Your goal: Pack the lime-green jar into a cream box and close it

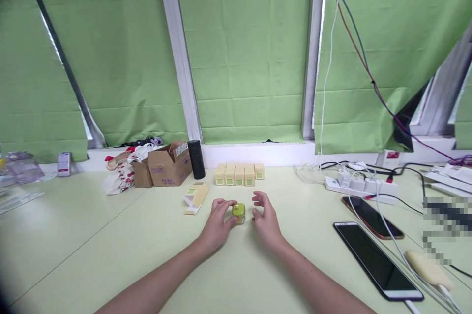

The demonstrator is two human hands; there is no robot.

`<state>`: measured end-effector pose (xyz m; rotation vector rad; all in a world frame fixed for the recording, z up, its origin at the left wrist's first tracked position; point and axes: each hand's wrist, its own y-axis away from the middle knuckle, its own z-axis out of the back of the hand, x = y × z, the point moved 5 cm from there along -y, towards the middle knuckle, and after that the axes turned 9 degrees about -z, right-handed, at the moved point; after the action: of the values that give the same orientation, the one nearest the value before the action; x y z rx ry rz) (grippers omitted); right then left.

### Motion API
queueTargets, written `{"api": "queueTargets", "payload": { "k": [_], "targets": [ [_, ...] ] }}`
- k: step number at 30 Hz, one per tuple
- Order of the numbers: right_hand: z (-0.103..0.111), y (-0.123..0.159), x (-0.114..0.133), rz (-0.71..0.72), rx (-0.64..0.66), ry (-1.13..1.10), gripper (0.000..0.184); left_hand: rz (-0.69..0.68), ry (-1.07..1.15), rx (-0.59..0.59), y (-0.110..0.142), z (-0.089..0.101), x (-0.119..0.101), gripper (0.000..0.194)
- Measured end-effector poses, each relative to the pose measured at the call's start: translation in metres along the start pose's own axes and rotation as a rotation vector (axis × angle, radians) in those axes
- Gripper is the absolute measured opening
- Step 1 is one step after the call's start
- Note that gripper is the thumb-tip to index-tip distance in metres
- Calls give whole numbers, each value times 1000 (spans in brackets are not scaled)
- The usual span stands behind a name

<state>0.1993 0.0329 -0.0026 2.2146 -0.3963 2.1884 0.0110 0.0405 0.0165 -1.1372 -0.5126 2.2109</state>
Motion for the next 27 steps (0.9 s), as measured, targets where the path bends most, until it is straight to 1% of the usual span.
{"api": "queueTargets", "payload": {
  "k": [4,8,13,15,18,20,23,25,27],
  "targets": [
    [0,-1,-3,8,-9,-15,45,-42,15,23,1,-3,2,39],
    [1,-2,-5,3,-13,-16,45,-38,6,25,1,-4,5,39],
    [2,-4,-9,-15,-10,-14,44,-46,-17,37,2,-3,2,38],
    [3,-6,-11,-19,-13,3,44,-37,-30,41,3,-3,1,43],
    [5,-11,-16,-31,-14,25,44,-21,-42,38,3,0,1,58],
    [7,-15,-21,-49,-21,21,43,-25,-43,6,1,5,2,63],
    [10,-19,-26,-69,-35,9,40,2,-100,-90,-6,19,8,57],
    [11,-21,-27,-73,-39,5,38,33,-219,-139,-12,30,14,51],
    [12,-22,-28,-73,-41,2,37,43,-391,-185,-19,45,20,46]
  ]
}}
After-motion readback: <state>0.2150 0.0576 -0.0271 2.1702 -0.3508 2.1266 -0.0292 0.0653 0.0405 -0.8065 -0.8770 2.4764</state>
